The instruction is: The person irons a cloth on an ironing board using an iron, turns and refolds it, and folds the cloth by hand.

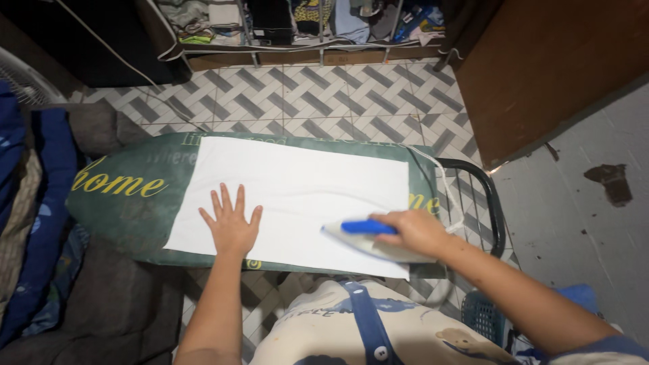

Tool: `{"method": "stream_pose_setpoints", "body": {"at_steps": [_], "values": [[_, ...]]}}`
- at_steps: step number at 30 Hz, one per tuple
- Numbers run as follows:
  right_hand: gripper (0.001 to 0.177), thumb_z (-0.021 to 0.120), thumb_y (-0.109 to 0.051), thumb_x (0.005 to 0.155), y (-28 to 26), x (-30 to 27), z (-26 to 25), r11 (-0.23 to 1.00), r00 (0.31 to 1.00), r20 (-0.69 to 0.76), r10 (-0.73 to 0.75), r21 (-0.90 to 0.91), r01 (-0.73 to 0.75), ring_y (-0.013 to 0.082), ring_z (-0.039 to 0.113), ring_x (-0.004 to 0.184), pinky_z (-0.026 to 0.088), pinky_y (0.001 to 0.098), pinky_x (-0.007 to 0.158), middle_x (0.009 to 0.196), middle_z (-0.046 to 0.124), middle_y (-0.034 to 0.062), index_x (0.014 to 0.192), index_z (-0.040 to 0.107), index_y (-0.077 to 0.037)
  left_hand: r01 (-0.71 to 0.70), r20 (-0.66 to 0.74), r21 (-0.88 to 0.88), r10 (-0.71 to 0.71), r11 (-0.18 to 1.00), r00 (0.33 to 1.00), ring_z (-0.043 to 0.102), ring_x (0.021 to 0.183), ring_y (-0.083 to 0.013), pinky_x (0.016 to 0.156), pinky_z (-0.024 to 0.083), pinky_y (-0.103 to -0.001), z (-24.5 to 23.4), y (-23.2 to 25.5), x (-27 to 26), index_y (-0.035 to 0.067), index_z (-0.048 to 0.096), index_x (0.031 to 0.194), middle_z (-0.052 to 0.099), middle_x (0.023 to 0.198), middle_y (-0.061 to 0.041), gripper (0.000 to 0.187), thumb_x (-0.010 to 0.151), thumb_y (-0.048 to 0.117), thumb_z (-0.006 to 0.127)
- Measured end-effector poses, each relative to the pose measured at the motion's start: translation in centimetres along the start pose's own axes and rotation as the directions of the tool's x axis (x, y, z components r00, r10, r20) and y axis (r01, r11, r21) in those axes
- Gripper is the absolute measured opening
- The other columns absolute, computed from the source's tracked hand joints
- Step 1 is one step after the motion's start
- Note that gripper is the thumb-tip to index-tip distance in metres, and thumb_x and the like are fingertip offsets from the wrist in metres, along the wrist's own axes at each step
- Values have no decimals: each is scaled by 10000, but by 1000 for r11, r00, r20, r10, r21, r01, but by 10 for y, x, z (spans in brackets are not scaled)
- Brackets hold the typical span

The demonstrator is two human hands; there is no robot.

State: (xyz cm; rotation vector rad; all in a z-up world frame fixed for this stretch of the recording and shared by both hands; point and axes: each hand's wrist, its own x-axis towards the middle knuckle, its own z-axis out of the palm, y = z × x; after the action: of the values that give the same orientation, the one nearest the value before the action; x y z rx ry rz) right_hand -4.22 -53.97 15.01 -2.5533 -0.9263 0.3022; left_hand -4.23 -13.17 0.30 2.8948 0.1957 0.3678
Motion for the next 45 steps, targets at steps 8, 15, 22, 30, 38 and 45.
{"method": "stream_pose_setpoints", "body": {"at_steps": [8,15,22,30,38,45], "values": [[511,770,-471,789,26,-16,-6,999,995,95,22,29,-25,262,767,767,600,374,734,974,802,51,1256,722,-268,-5,-7,39,5,999,1000,94,1559,-422,1180,-18,-702,8,-1,-2,198,332,1605,166,1694,-212,757,979,617,407],[559,781,-495,782,69,-39,-12,988,988,28,152,-24,-152,260,771,806,581,378,792,1013,793,69,1284,708,-260,3,8,40,-3,999,1000,70,1549,-437,1161,-31,-722,10,3,-2,202,332,1605,157,1690,-218,753,977,613,394],[594,778,-482,789,157,-65,-38,861,792,-337,509,206,-466,329,757,899,575,418,851,1013,775,162,1301,704,-191,-212,50,-34,213,977,976,36,1566,-406,1148,-68,-748,34,98,-20,122,339,1585,137,1689,-191,812,939,578,521],[561,682,-455,907,231,-68,3,706,540,-491,684,259,-659,449,696,989,532,514,898,1055,736,249,1384,639,-162,-524,239,-281,588,804,773,326,1420,-396,1124,237,-575,11,276,-45,52,552,1366,378,1527,-250,681,895,537,633],[820,795,-374,809,220,-71,9,670,570,-423,705,133,-730,454,527,1241,448,569,977,1367,525,263,1496,440,-102,-416,585,-150,420,897,694,618,1002,-353,821,505,-504,35,338,-53,11,593,1171,584,1137,-170,709,730,530,790],[869,847,-163,582,146,-30,20,978,879,-451,-157,-192,76,468,357,1412,320,619,1128,1482,441,195,1399,551,-160,5,510,-533,316,846,800,685,802,-294,748,544,-415,81,305,-30,110,716,937,679,814,-70,256,756,290,707]]}}
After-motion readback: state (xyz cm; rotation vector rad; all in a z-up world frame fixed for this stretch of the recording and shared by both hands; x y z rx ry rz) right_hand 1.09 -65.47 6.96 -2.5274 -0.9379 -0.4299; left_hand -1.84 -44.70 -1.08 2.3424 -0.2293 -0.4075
